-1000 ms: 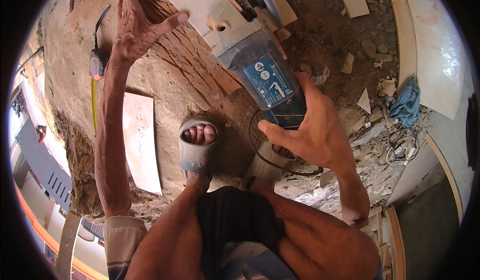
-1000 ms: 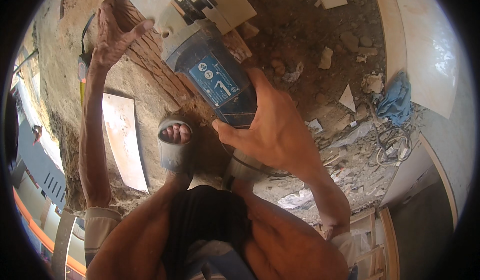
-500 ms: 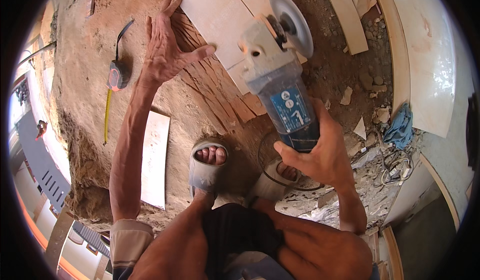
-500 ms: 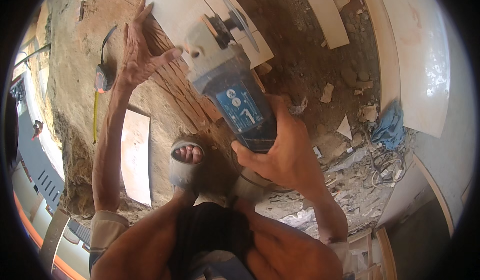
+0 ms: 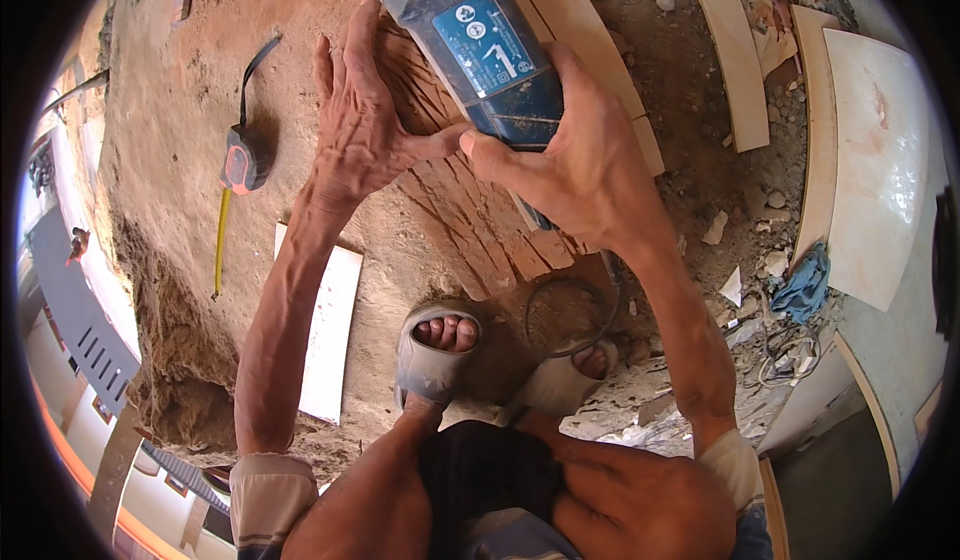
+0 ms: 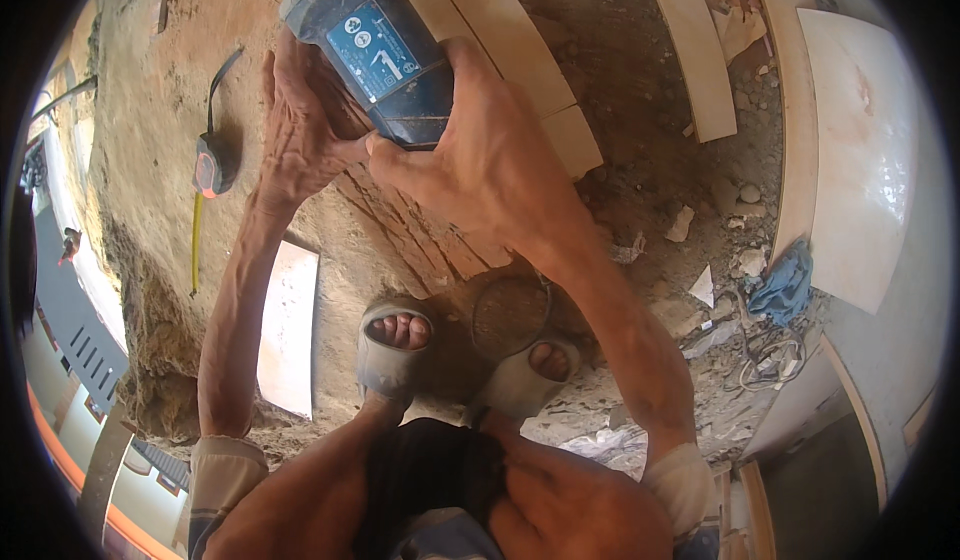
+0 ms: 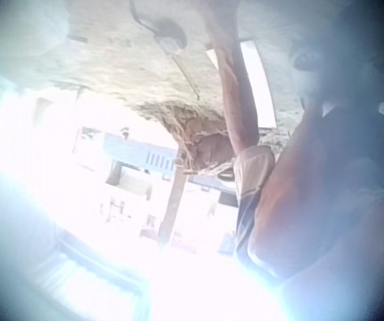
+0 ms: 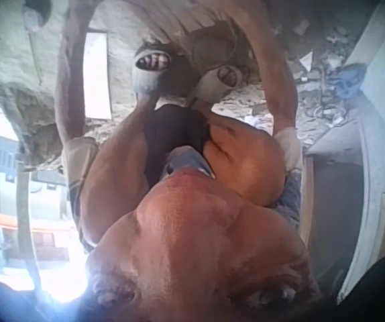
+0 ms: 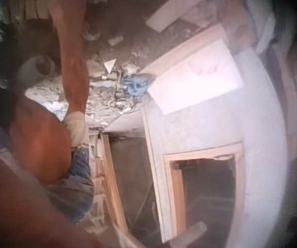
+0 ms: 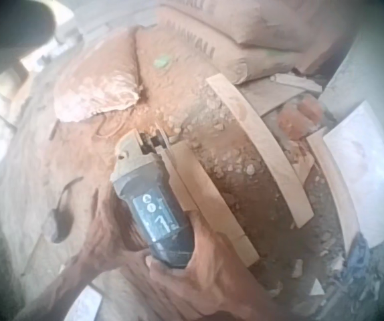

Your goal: The person uses a hand-held grinder to cut a line into a ceramic tile piece on a wooden block, then picks up the tile and carries it through a renovation site.

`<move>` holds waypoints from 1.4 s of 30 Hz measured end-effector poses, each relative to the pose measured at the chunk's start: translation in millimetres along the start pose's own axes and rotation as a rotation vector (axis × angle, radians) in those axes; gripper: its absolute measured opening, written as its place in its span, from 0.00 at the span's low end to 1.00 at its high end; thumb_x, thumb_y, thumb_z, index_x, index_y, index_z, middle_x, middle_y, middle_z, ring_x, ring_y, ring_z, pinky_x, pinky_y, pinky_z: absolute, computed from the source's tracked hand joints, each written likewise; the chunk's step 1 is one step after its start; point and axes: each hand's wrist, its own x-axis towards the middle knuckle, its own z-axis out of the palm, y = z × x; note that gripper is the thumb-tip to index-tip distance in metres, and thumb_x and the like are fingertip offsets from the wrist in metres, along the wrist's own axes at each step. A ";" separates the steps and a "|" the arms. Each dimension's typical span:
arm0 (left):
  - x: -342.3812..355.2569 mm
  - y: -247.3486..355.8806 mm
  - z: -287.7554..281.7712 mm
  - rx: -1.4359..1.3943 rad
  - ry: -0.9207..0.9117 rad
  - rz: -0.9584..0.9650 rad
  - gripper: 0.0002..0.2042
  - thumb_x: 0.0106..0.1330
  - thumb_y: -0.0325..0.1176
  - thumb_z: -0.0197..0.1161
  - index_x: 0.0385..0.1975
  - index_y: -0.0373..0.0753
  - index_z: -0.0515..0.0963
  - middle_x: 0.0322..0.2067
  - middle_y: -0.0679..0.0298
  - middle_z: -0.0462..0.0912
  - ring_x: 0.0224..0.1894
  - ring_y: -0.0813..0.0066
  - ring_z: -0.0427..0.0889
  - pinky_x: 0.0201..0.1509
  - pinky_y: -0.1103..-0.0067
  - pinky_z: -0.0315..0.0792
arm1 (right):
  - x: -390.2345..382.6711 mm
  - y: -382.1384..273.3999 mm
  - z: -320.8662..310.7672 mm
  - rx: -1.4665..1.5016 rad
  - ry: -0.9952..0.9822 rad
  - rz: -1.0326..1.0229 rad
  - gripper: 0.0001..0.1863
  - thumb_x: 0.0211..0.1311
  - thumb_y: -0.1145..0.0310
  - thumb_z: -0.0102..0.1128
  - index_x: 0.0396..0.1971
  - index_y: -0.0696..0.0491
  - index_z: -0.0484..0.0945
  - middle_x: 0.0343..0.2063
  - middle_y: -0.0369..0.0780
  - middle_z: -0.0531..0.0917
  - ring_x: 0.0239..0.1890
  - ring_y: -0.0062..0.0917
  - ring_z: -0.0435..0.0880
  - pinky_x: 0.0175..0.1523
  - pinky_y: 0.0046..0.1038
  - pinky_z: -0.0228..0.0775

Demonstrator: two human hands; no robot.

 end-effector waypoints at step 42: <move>5.7 4.4 -1.9 -0.018 -0.015 -0.029 0.76 0.33 0.63 0.88 0.84 0.36 0.49 0.80 0.46 0.61 0.83 0.45 0.58 0.88 0.47 0.36 | 24.2 -4.8 -2.2 -0.114 -0.020 0.072 0.34 0.57 0.52 0.80 0.55 0.60 0.79 0.38 0.45 0.89 0.38 0.32 0.90 0.47 0.36 0.84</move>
